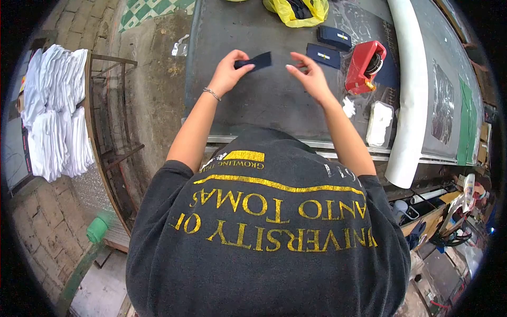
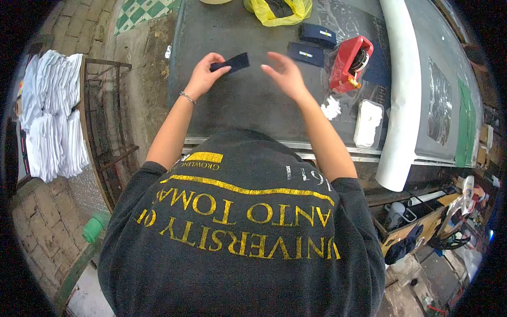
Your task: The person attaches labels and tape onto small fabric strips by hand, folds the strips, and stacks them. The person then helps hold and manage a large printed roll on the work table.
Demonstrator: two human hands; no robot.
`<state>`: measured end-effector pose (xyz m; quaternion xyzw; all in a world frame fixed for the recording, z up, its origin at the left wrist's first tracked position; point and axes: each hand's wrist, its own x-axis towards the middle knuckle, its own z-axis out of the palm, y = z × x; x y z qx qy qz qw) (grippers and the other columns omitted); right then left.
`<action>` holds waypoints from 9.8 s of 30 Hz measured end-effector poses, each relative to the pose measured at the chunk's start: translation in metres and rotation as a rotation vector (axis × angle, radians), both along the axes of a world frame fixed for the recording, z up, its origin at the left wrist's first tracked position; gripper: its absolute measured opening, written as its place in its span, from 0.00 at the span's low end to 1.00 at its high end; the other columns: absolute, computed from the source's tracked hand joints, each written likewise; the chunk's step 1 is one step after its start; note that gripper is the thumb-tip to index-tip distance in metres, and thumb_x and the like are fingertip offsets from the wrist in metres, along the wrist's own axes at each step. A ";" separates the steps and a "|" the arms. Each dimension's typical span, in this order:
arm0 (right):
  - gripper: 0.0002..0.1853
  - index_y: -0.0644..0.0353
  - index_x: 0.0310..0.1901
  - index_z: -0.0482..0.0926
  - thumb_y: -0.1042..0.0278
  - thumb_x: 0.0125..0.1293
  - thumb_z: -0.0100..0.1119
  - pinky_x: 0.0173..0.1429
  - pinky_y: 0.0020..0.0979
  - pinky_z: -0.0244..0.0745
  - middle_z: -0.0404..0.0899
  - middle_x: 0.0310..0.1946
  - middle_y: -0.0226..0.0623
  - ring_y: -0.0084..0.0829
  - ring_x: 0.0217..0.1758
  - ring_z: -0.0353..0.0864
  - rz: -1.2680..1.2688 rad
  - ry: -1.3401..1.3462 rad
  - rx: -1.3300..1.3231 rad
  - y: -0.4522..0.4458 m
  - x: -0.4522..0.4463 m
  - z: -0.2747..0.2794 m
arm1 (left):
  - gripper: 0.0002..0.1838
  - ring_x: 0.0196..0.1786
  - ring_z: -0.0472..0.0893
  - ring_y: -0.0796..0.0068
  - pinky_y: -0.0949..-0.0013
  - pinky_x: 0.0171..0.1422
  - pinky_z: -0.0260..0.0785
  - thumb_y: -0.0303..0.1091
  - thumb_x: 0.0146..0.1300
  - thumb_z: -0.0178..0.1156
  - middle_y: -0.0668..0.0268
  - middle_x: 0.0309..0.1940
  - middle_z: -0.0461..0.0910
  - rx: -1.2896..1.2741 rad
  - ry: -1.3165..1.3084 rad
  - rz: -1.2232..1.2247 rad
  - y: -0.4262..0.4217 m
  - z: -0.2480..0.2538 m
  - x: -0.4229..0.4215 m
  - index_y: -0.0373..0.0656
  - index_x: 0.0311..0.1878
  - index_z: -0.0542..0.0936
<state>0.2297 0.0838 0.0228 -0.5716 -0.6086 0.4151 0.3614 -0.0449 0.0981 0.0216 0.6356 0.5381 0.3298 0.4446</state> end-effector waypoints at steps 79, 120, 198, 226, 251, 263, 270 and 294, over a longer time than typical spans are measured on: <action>0.17 0.69 0.52 0.76 0.68 0.67 0.64 0.34 0.25 0.80 0.83 0.36 0.38 0.26 0.34 0.83 -0.402 0.526 -0.456 -0.070 0.026 -0.031 | 0.21 0.40 0.81 0.65 0.63 0.48 0.75 0.45 0.66 0.64 0.58 0.39 0.82 -0.274 0.167 0.359 -0.058 -0.041 -0.075 0.38 0.51 0.81; 0.11 0.58 0.43 0.89 0.67 0.57 0.69 0.44 0.31 0.77 0.86 0.31 0.40 0.31 0.35 0.84 -0.163 -0.177 -0.082 -0.063 0.005 -0.038 | 0.15 0.57 0.72 0.55 0.55 0.64 0.66 0.48 0.55 0.73 0.63 0.47 0.79 0.210 0.550 -0.077 -0.047 -0.034 0.039 0.45 0.28 0.87; 0.08 0.63 0.34 0.84 0.70 0.55 0.73 0.37 0.26 0.74 0.82 0.24 0.31 0.22 0.27 0.78 -0.692 -0.226 -0.097 -0.144 0.163 -0.045 | 0.13 0.56 0.73 0.57 0.57 0.64 0.65 0.41 0.57 0.69 0.63 0.47 0.79 0.298 0.402 -0.221 -0.047 -0.004 0.036 0.52 0.46 0.86; 0.11 0.69 0.47 0.83 0.71 0.68 0.64 0.41 0.20 0.73 0.87 0.34 0.35 0.19 0.37 0.84 -0.643 -0.111 -0.234 -0.152 0.162 -0.043 | 0.15 0.42 0.76 0.77 0.71 0.53 0.72 0.41 0.67 0.64 0.68 0.44 0.80 -0.069 0.084 -0.435 -0.084 0.008 0.072 0.44 0.52 0.84; 0.09 0.68 0.42 0.83 0.70 0.66 0.66 0.26 0.20 0.72 0.84 0.26 0.33 0.17 0.22 0.77 -0.699 -0.004 -0.288 -0.152 0.150 -0.025 | 0.15 0.42 0.76 0.74 0.69 0.52 0.73 0.41 0.68 0.62 0.64 0.43 0.81 -0.119 0.065 -0.474 -0.094 0.000 0.080 0.43 0.51 0.84; 0.09 0.63 0.46 0.84 0.69 0.68 0.66 0.31 0.17 0.65 0.83 0.30 0.26 0.14 0.30 0.78 -0.503 0.266 -0.184 -0.145 0.100 0.020 | 0.20 0.39 0.80 0.77 0.71 0.48 0.73 0.46 0.69 0.63 0.64 0.38 0.86 -0.194 -0.101 -0.453 -0.094 0.004 0.099 0.39 0.50 0.85; 0.09 0.60 0.46 0.84 0.69 0.67 0.67 0.34 0.18 0.68 0.83 0.30 0.24 0.14 0.31 0.78 -0.289 0.316 -0.128 -0.140 0.039 0.047 | 0.17 0.40 0.79 0.83 0.76 0.48 0.72 0.44 0.68 0.64 0.68 0.36 0.86 -0.385 -0.417 -0.397 -0.097 0.025 0.120 0.37 0.46 0.87; 0.13 0.59 0.41 0.85 0.57 0.69 0.65 0.38 0.20 0.68 0.82 0.33 0.27 0.17 0.34 0.76 -0.136 0.395 -0.607 -0.128 0.033 0.076 | 0.18 0.37 0.76 0.77 0.73 0.39 0.72 0.31 0.49 0.74 0.77 0.35 0.79 1.328 0.190 -0.483 -0.077 0.045 0.070 0.55 0.47 0.87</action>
